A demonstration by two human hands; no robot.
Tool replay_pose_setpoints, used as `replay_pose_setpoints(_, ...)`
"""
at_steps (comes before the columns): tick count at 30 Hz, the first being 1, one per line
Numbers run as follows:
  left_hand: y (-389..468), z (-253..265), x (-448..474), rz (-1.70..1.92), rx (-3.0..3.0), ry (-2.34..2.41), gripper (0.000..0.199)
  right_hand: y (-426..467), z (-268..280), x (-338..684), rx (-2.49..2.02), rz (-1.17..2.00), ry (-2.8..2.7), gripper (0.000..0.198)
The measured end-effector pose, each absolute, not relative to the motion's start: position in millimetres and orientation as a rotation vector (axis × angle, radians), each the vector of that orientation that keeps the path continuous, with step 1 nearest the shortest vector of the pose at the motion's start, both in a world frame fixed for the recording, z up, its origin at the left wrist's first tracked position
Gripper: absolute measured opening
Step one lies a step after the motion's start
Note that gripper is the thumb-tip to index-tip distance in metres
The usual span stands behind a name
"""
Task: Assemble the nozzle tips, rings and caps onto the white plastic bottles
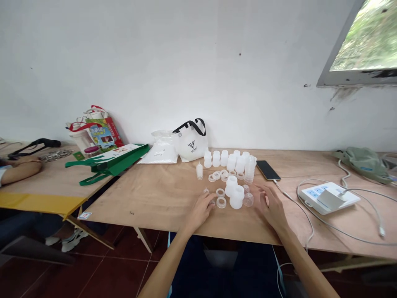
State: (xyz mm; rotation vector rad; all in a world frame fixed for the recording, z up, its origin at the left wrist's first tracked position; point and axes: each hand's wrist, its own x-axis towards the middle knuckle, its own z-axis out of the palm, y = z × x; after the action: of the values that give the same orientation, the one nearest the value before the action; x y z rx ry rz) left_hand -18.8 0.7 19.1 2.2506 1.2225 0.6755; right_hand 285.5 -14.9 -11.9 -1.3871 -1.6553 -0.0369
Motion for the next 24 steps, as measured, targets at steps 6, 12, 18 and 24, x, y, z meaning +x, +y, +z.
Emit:
replay_pose_setpoints(6,-1.8,12.5,-16.2,0.607,2.454,1.163,0.046,-31.1,-4.4,277.0,-1.246,-0.115,-1.644,0.03)
replay_pose_setpoints(12,-0.9,11.8,-12.5,0.681,2.36,1.181,0.016,-45.5,-0.2,237.3,-1.033,-0.167,-1.99,0.034)
replay_pose_setpoints(18,2.9,29.6,-28.8,0.663,2.216,1.101,0.009,-52.7,0.8,191.1,-0.955,-0.168,-2.268,0.04)
replay_pose_setpoints(24,7.8,35.4,-52.4,0.462,2.002,0.926,0.019,-50.3,-1.3,170.1,-1.168,0.033,-2.271,0.026)
